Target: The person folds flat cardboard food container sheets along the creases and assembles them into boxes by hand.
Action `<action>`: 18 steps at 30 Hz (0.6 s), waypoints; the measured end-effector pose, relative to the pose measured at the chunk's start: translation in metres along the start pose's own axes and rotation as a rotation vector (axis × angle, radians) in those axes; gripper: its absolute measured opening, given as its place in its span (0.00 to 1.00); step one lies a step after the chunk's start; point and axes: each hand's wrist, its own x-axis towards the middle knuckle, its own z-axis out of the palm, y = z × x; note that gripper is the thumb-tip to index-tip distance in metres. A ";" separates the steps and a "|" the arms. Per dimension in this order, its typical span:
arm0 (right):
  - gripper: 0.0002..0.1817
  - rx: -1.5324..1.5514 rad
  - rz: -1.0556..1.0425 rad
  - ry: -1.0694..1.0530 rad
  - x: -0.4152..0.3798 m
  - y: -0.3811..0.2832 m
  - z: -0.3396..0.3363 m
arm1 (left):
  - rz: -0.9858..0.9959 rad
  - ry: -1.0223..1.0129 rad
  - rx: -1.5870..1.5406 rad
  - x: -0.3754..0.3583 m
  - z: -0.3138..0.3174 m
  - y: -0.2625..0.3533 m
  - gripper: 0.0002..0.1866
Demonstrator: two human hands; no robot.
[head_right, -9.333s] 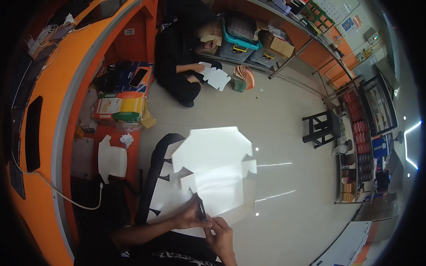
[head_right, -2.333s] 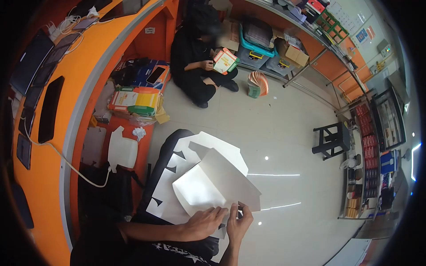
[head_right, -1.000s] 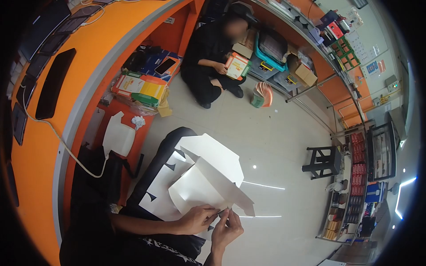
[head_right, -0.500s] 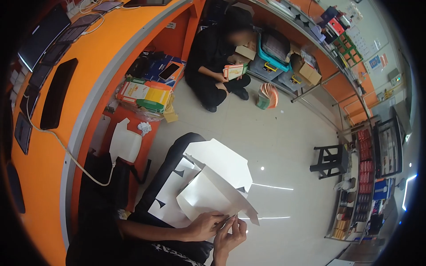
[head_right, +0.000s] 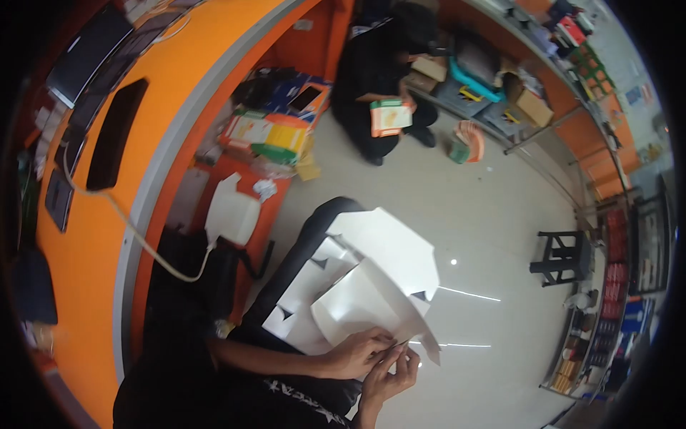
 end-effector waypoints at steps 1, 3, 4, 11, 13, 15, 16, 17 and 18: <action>0.16 -0.002 0.036 -0.025 -0.003 0.001 -0.001 | -0.008 -0.025 0.005 0.000 0.000 0.000 0.14; 0.19 0.028 0.048 -0.079 -0.012 0.012 0.007 | -0.075 -0.025 0.007 -0.002 0.002 -0.001 0.12; 0.20 0.155 0.134 -0.044 -0.017 0.015 0.011 | -0.053 -0.018 -0.029 -0.003 0.003 -0.003 0.12; 0.25 0.455 0.330 -0.142 -0.020 0.016 0.008 | -0.039 -0.094 -0.330 0.005 -0.013 0.004 0.12; 0.25 0.491 0.302 -0.213 -0.025 0.025 0.012 | -0.102 -0.142 -0.410 0.008 -0.026 0.013 0.17; 0.23 0.371 0.183 -0.203 -0.029 0.025 0.016 | -0.254 -0.323 -0.533 0.009 -0.048 0.022 0.24; 0.21 0.310 0.139 -0.203 -0.029 0.024 0.017 | -0.177 -0.332 -0.361 0.006 -0.053 0.023 0.28; 0.20 0.250 0.090 -0.205 -0.029 0.023 0.020 | -0.098 -0.334 -0.189 0.003 -0.061 0.025 0.34; 0.20 0.254 0.086 -0.215 -0.024 0.020 0.017 | -0.020 -0.294 -0.064 -0.001 -0.074 0.036 0.35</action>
